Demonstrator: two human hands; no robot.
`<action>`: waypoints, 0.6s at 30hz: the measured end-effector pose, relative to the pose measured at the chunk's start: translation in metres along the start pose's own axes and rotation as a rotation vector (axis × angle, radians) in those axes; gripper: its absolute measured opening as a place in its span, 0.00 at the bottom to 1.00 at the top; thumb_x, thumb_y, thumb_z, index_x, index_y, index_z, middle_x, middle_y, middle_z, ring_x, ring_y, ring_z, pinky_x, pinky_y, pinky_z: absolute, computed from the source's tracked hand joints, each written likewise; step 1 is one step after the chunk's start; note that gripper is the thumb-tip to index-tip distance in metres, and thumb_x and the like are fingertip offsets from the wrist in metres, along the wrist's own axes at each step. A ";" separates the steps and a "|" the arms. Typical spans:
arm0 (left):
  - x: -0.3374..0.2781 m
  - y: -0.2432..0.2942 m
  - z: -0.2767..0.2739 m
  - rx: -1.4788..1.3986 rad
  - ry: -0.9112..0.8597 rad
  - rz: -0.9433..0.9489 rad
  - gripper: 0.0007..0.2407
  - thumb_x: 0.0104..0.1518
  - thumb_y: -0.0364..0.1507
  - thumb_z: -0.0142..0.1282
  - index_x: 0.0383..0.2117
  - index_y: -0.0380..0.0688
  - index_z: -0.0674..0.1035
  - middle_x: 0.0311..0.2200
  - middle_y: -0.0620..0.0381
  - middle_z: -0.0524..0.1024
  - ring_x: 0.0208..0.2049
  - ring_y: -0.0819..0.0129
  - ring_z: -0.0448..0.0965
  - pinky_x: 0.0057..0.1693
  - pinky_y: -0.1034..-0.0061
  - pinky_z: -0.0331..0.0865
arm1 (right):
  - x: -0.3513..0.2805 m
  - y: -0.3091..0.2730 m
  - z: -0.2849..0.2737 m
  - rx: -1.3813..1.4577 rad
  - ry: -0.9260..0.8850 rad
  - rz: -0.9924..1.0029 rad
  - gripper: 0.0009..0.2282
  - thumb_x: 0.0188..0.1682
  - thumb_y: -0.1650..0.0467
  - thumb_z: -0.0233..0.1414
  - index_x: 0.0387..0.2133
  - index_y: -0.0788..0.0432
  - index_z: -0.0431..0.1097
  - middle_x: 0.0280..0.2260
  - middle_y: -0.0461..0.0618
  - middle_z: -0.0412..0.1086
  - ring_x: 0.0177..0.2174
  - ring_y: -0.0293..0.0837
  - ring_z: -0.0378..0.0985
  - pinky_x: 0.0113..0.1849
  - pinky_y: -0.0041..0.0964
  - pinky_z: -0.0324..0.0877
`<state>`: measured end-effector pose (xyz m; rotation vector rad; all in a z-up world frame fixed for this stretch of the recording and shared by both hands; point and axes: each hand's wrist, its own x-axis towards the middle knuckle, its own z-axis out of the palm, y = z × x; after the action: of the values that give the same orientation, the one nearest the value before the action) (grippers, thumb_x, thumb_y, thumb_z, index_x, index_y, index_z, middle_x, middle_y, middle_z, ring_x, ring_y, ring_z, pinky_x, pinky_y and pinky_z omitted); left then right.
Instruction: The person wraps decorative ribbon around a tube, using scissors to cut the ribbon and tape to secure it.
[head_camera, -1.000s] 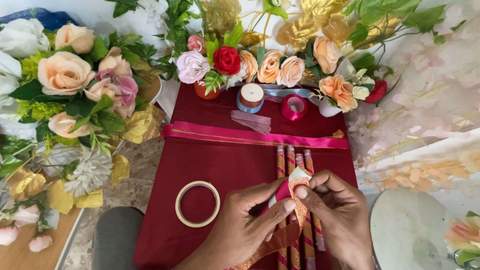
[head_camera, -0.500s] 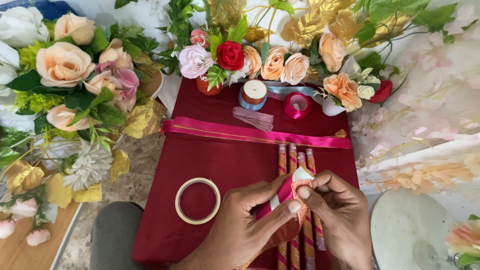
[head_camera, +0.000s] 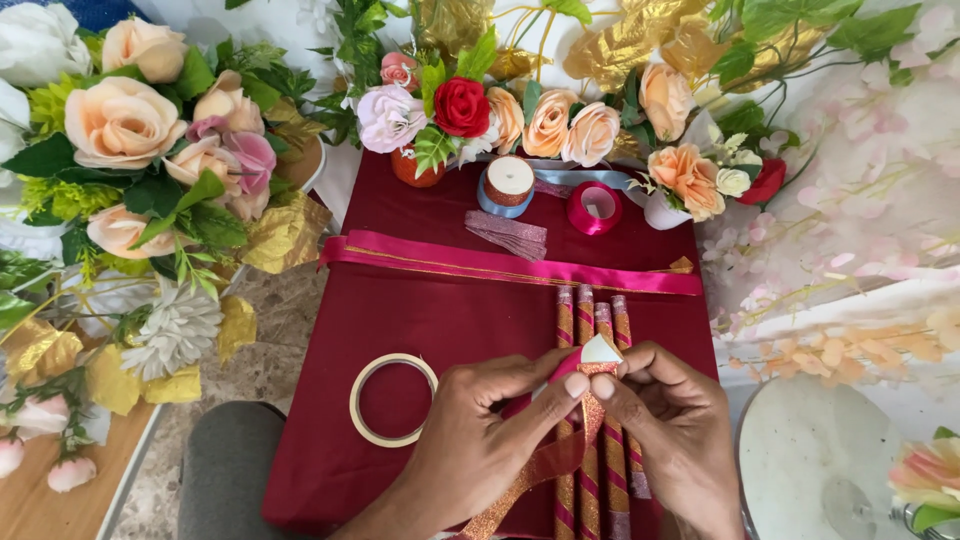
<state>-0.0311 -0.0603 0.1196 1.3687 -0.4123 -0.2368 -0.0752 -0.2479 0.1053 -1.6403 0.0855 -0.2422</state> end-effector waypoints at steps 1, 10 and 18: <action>0.000 -0.001 0.000 0.034 0.013 -0.018 0.18 0.58 0.39 0.58 0.49 0.42 0.84 0.25 0.59 0.83 0.28 0.80 0.78 0.36 0.82 0.74 | -0.001 0.000 -0.001 -0.023 0.019 0.016 0.02 0.48 0.76 0.59 0.28 0.62 0.73 0.25 0.44 0.71 0.27 0.32 0.66 0.30 0.27 0.63; 0.001 0.000 -0.002 0.130 -0.005 0.074 0.18 0.60 0.38 0.55 0.49 0.38 0.83 0.26 0.59 0.79 0.28 0.80 0.75 0.35 0.82 0.73 | -0.001 0.000 0.001 -0.113 0.109 -0.011 0.05 0.48 0.76 0.60 0.25 0.62 0.71 0.21 0.40 0.61 0.22 0.31 0.53 0.23 0.27 0.51; 0.001 0.003 -0.003 0.212 -0.006 0.148 0.13 0.61 0.36 0.57 0.47 0.46 0.84 0.17 0.63 0.69 0.21 0.80 0.66 0.28 0.80 0.64 | -0.001 0.003 0.010 -0.129 0.162 -0.082 0.03 0.48 0.76 0.60 0.29 0.63 0.73 0.24 0.43 0.70 0.26 0.31 0.69 0.29 0.24 0.67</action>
<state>-0.0289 -0.0574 0.1219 1.5372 -0.5535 -0.0757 -0.0742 -0.2383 0.1016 -1.7520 0.1599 -0.4408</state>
